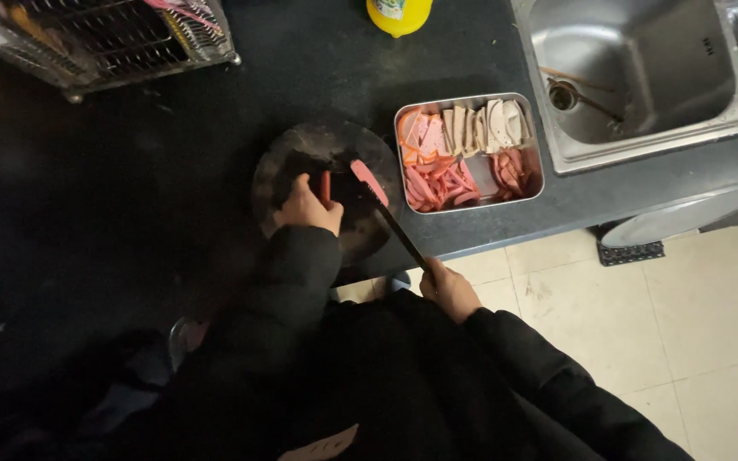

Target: The person slices sausages into thin pieces on a wooden cutting board using a large knife. The sliced sausages are then placed into a metal tray containing other sliced meats.

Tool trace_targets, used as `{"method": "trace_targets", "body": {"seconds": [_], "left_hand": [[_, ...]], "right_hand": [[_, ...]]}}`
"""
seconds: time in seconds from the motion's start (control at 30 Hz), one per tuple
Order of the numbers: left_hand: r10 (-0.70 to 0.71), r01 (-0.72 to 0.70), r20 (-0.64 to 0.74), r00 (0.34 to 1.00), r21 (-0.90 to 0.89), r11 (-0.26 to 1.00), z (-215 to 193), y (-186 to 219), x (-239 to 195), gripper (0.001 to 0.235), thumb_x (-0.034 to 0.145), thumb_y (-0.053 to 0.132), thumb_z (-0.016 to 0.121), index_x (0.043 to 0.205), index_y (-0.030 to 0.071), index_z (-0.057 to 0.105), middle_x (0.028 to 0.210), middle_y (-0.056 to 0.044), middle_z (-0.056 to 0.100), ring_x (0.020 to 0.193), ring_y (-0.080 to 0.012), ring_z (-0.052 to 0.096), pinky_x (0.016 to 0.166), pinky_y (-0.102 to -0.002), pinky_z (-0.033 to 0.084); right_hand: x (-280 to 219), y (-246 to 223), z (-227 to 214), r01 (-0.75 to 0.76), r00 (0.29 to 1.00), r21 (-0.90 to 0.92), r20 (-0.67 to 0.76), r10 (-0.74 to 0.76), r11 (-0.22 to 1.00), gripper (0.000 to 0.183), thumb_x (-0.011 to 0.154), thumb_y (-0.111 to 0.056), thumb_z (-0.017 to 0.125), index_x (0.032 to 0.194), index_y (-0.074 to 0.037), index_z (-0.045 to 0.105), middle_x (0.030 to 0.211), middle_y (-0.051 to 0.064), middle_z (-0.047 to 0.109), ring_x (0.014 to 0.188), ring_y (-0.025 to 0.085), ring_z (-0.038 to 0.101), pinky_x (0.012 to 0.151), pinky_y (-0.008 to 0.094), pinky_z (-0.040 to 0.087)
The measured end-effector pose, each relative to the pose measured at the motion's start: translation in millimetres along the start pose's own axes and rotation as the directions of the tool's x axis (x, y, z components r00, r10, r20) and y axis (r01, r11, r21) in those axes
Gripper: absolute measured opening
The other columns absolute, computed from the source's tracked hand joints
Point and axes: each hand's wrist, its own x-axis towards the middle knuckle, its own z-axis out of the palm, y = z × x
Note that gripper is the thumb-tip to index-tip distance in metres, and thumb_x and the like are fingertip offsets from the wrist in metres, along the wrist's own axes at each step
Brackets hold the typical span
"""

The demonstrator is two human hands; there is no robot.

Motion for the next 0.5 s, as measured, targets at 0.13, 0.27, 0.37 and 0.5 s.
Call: {"method": "trace_targets", "body": {"seconds": [0.13,0.27,0.37,0.5], "left_hand": [[0.114,-0.122,0.081,0.990,0.115,0.986,6,7,-22,0.065,0.081,0.054,0.074,0.140,0.030,0.065,0.124,-0.002,0.078,0.118,-0.0290,0.073,0.098,-0.050,0.049],[0.036,-0.051,0.115,0.993,0.134,0.990,8,7,-30,0.059,0.083,0.049,0.073,0.139,0.033,0.068,0.120,0.002,0.079,0.112,-0.0236,0.076,0.088,-0.044,0.058],[0.093,-0.105,0.113,0.989,0.103,0.989,49,-16,-20,0.060,0.089,0.046,0.064,0.146,0.029,0.059,0.122,-0.005,0.077,0.115,-0.0279,0.075,0.095,-0.048,0.057],[0.100,-0.106,0.093,0.991,0.068,0.992,39,-7,-25,0.052,0.089,0.046,0.065,0.137,0.028,0.062,0.119,-0.002,0.078,0.114,-0.0253,0.075,0.095,-0.046,0.057]], "right_hand": [[-1,-62,-41,-0.032,0.999,0.095,0.046,0.028,0.995,0.055,0.097,-0.032,0.058,0.151,-0.034,0.050,0.093,0.020,0.072,0.093,0.046,0.074,0.087,0.061,0.061],[9,-58,-29,0.101,0.995,0.104,-0.018,-0.099,0.989,0.071,0.094,-0.017,0.061,0.162,-0.029,0.043,0.095,0.026,0.068,0.088,0.052,0.072,0.079,0.062,0.062],[18,-58,-17,0.146,0.989,0.077,-0.033,-0.144,0.986,0.067,0.098,-0.019,0.057,0.162,-0.031,0.043,0.094,0.023,0.066,0.085,0.051,0.072,0.079,0.062,0.062],[26,-59,-3,0.049,0.994,-0.015,0.099,-0.047,0.999,0.068,0.099,-0.033,0.055,0.164,-0.040,0.036,0.106,0.017,0.067,0.093,0.045,0.074,0.090,0.057,0.063]]}}
